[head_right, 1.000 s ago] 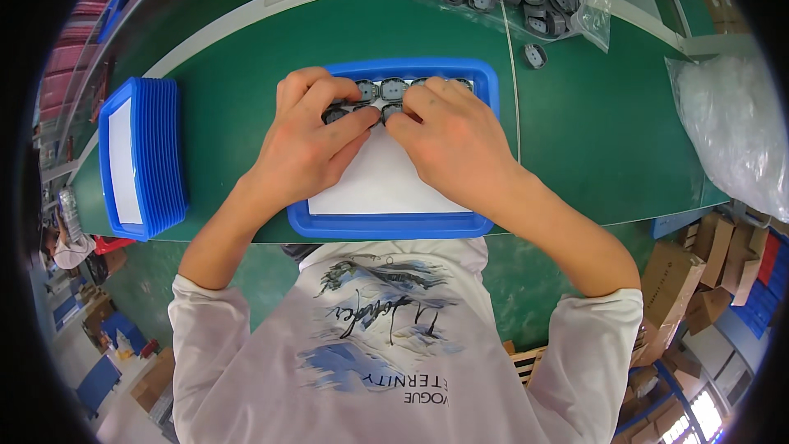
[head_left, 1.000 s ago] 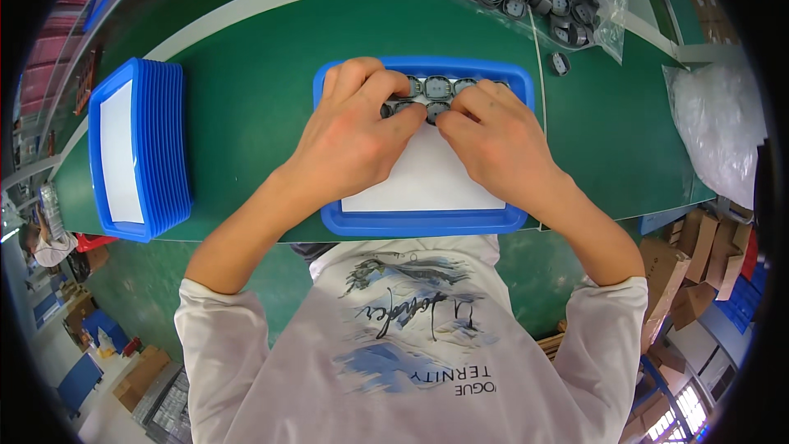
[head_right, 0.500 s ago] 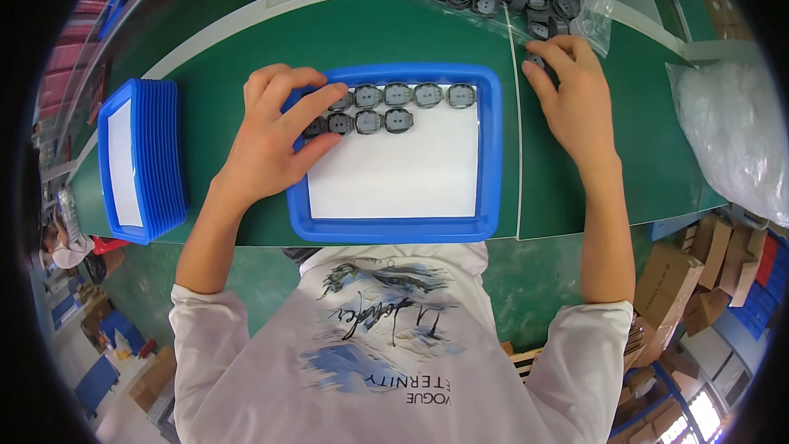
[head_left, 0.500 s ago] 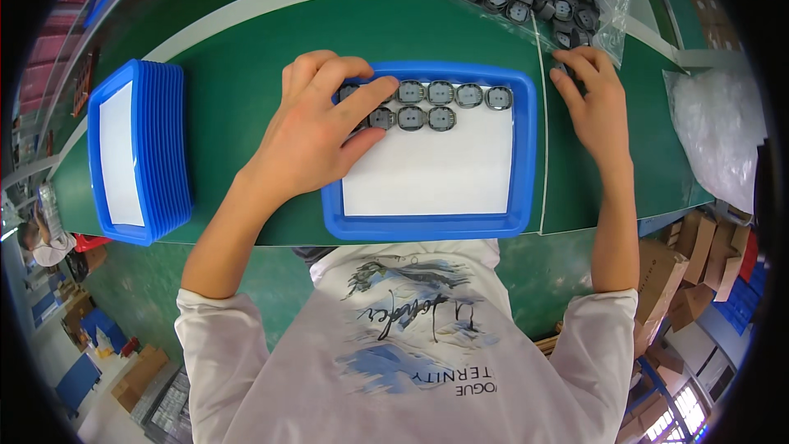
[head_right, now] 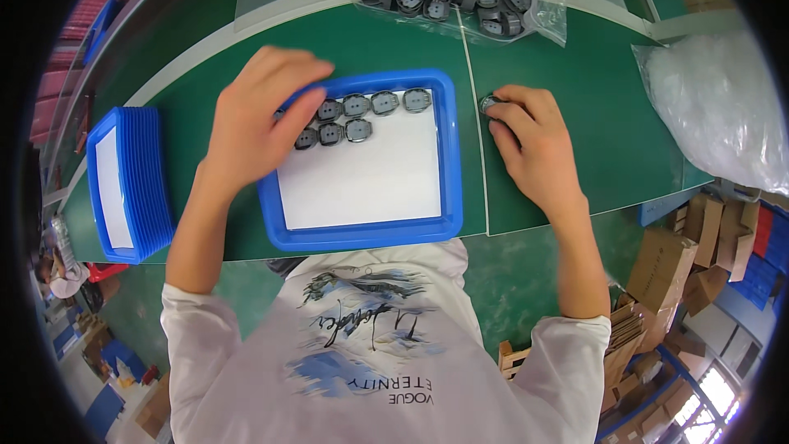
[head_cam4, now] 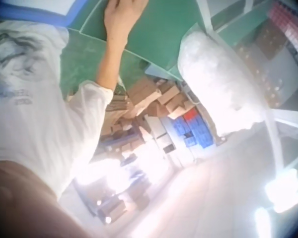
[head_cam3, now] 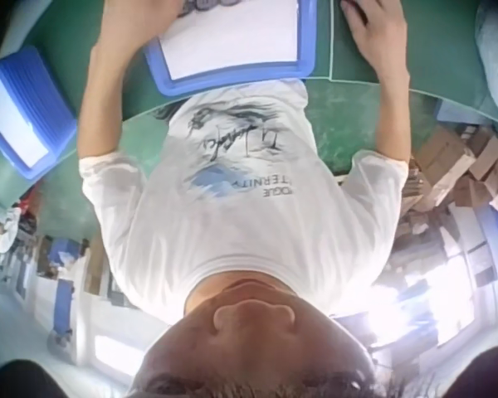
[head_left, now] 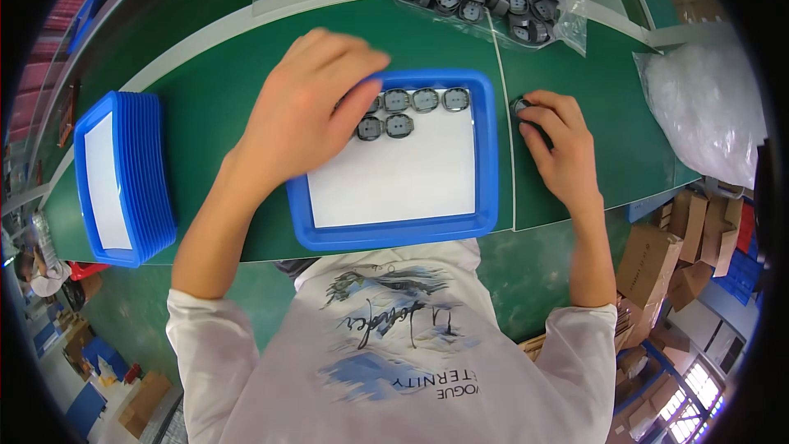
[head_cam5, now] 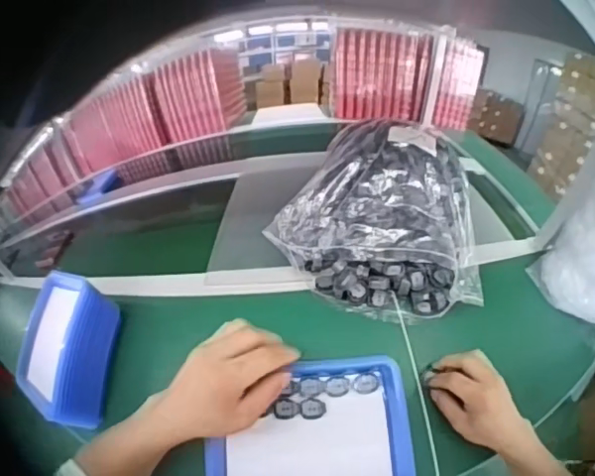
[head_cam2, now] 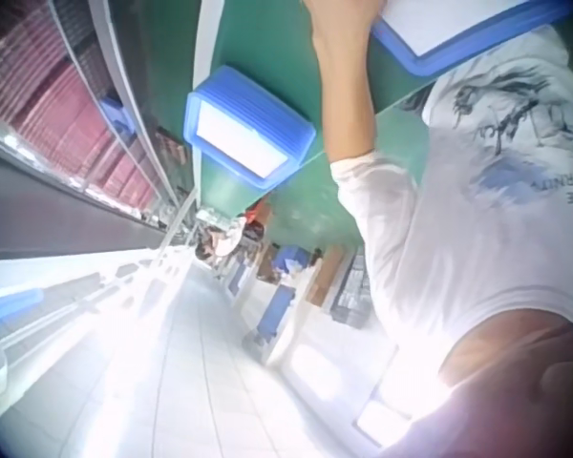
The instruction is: Arranging small grey electronic components from a plastic bag into rows within a blue tray.
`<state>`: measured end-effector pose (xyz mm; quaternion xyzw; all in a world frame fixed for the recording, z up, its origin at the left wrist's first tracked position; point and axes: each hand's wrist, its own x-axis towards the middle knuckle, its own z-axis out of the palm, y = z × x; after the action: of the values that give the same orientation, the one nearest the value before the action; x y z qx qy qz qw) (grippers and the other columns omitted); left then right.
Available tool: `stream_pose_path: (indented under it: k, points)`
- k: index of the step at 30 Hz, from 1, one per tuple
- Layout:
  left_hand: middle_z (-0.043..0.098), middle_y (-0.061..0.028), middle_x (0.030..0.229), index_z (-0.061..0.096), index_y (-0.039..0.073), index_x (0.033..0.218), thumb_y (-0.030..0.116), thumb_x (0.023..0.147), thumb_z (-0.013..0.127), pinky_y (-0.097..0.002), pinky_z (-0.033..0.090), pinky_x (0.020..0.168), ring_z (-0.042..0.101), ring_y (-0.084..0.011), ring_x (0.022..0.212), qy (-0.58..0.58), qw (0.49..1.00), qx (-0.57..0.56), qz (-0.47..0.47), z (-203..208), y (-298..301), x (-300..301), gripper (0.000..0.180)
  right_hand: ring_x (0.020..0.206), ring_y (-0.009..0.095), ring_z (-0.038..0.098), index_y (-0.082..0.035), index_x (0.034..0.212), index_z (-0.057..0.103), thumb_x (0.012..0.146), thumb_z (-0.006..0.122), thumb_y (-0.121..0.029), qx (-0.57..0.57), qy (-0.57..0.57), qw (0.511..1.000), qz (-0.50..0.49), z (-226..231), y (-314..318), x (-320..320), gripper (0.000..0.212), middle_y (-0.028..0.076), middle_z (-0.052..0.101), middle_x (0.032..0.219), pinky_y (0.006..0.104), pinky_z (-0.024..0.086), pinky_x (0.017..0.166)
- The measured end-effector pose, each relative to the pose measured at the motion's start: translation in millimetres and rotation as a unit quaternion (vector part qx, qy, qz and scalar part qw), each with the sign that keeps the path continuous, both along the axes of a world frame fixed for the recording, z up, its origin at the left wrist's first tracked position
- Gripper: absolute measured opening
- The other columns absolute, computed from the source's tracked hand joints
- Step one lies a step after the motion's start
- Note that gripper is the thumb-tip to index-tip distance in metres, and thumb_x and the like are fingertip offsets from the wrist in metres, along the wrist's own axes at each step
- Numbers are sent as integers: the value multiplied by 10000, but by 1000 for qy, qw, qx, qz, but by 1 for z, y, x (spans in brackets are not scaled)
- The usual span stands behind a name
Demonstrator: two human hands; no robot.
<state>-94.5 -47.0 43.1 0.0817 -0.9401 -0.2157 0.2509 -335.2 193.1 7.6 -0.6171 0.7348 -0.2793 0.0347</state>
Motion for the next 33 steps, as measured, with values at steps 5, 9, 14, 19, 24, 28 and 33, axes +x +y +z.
stream_pose_path:
  k: [5, 9, 14, 19, 24, 28, 33]
  points:
    - [696, -149, 1028, 693, 49, 1055, 97, 887, 680, -452, 540, 822, 661, -380, 939, -23, 997, -57, 55, -7, -13, -98, 175, 1094, 312, 627, -11, 993, 695, 776, 789, -3, -21, 3, 999, -37, -2, 4, 5, 236, 121, 653, 1171, 389, 525, 906]
    - [688, -210, 989, 645, 38, 1068, 109, 887, 624, -497, 533, 783, 665, -420, 884, -74, 987, -92, 108, -12, -33, -139, 196, 1156, 327, 599, -21, 1013, 704, 772, 782, 8, -21, 5, 1000, 7, 0, 11, 0, 255, 111, 647, 1205, 409, 510, 946]
    - [722, -137, 1047, 681, 98, 1207, 115, 923, 672, -407, 554, 820, 693, -331, 908, 18, 994, -74, 79, 3, -34, -106, 284, 1181, 343, 595, -18, 1036, 710, 772, 778, 20, -19, -11, 1000, -18, -3, 22, -4, 276, 107, 648, 1243, 415, 500, 973]
    - [703, -122, 1036, 678, 30, 1054, -37, 854, 668, -339, 556, 810, 706, -293, 908, 25, 987, 0, 160, 9, -32, 7, 212, 1138, 343, 613, -12, 1026, 718, 774, 773, 38, -56, -15, 998, 13, -14, 28, -7, 263, 113, 661, 1182, 415, 509, 950]
    - [687, -137, 1096, 679, 27, 1027, -84, 831, 658, -340, 560, 840, 698, -291, 933, -24, 962, 3, 271, -26, -19, 112, 226, 1158, 352, 615, 9, 999, 718, 787, 754, 57, -67, -1, 998, 12, -18, 24, -2, 220, 125, 668, 1215, 411, 513, 953]
    - [677, -133, 1110, 692, 33, 1034, -86, 822, 656, -386, 556, 873, 671, -315, 1021, -56, 959, -42, 274, -23, -3, 132, 245, 1157, 352, 618, 23, 1004, 712, 809, 733, 69, -71, 21, 997, 35, -12, 23, 0, 202, 130, 673, 1224, 403, 521, 938]
    - [680, -115, 1109, 678, 41, 1012, -31, 812, 748, -325, 563, 768, 688, -272, 943, -22, 943, 75, 324, -23, -17, 128, 224, 1160, 336, 623, 34, 1030, 706, 850, 697, 83, -46, 2, 999, 4, -12, 27, 1, 187, 133, 678, 1233, 384, 518, 946]
